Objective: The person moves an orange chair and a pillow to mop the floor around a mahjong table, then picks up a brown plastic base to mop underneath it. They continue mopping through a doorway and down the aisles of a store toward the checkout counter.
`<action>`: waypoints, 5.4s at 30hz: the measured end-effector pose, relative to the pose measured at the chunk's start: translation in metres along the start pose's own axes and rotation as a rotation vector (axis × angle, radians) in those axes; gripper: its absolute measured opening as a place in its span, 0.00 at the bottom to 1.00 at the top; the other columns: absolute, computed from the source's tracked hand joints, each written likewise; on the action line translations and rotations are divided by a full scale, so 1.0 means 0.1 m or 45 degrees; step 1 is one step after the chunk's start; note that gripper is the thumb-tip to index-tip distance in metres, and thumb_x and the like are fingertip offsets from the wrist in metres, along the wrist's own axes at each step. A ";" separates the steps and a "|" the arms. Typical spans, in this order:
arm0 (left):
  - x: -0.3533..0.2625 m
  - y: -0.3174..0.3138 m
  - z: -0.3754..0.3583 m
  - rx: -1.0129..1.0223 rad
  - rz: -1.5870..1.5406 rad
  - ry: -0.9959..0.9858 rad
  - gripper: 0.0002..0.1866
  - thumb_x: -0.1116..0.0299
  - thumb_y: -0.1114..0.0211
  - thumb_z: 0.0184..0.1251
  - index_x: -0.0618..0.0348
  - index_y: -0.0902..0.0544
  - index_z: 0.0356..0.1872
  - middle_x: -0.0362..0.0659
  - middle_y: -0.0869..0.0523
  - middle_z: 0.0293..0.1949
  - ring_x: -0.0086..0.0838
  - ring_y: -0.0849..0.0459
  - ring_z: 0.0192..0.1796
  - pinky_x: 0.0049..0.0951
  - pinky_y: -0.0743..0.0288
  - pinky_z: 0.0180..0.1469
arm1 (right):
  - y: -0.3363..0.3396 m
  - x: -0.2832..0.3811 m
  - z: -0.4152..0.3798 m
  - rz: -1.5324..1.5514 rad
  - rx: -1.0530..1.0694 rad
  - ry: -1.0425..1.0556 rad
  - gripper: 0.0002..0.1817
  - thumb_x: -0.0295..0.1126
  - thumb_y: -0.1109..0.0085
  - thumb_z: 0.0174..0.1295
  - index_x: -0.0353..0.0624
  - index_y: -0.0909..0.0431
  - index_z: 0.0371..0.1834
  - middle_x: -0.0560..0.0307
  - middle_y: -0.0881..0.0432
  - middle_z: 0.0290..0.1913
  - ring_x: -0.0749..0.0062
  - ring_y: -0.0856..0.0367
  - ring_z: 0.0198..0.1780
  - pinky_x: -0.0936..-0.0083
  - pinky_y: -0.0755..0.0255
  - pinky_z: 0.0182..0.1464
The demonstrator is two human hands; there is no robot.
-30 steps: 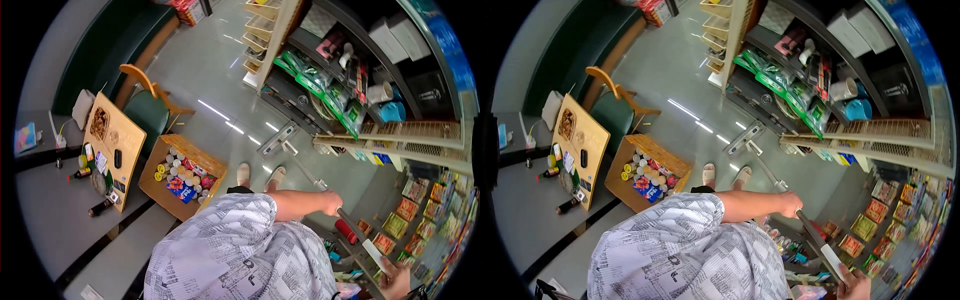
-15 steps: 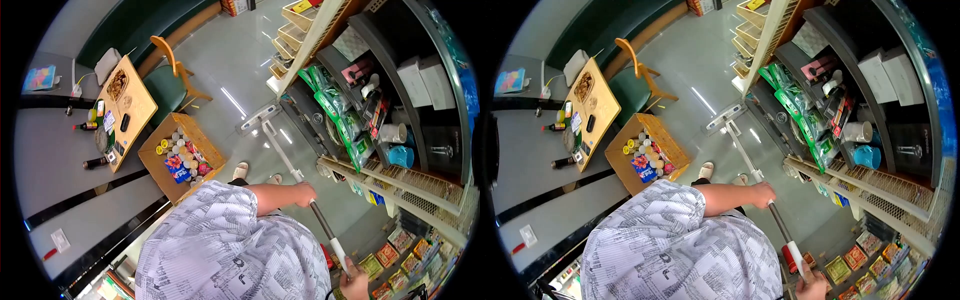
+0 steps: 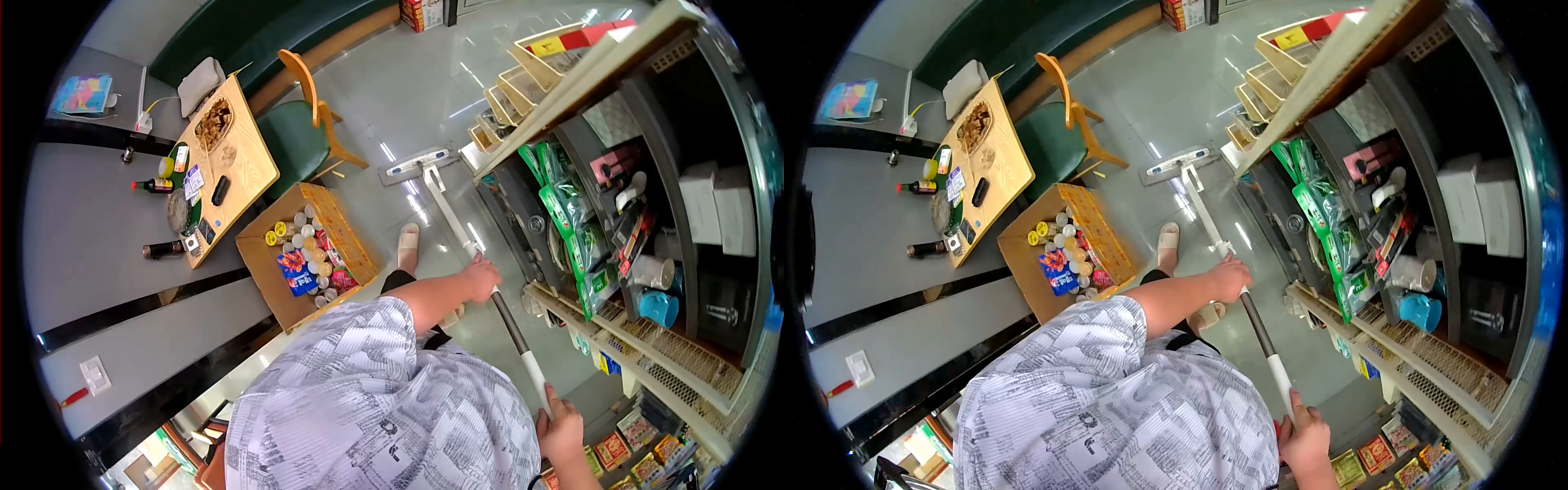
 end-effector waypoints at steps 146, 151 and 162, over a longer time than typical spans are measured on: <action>9.30 6.62 -1.12 -1.044 -0.700 1.482 0.25 0.60 0.21 0.59 0.54 0.15 0.58 0.56 0.23 0.72 0.65 0.40 0.83 0.57 0.38 0.82 | 3.51 8.80 10.73 0.000 1.250 -0.177 0.31 0.32 0.40 0.78 0.50 0.31 0.84 0.65 0.26 0.29 0.85 0.37 0.22 0.80 0.43 0.22; 9.35 6.65 -1.62 -1.607 -0.497 1.585 0.23 0.57 0.20 0.60 0.52 0.14 0.53 0.55 0.18 0.67 0.58 0.34 0.80 0.53 0.36 0.80 | 3.06 8.80 10.63 0.359 1.342 -0.454 0.32 0.33 0.44 0.80 0.56 0.36 0.86 0.59 0.25 0.31 0.83 0.45 0.19 0.81 0.47 0.22; 9.63 6.72 -1.27 -0.656 -0.624 1.344 0.17 0.69 0.27 0.58 0.43 0.08 0.50 0.44 0.10 0.56 0.47 0.21 0.68 0.59 0.24 0.66 | 2.88 8.06 10.87 0.919 1.501 -0.877 0.33 0.39 0.45 0.82 0.56 0.41 0.87 0.58 0.26 0.30 0.81 0.47 0.19 0.81 0.48 0.21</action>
Point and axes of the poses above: each hand's wrist, its own z-axis towards the middle knuckle, its own y-axis out of the back of the hand, x = y × z, the point moved 6 cm from there along z, towards the middle knuckle
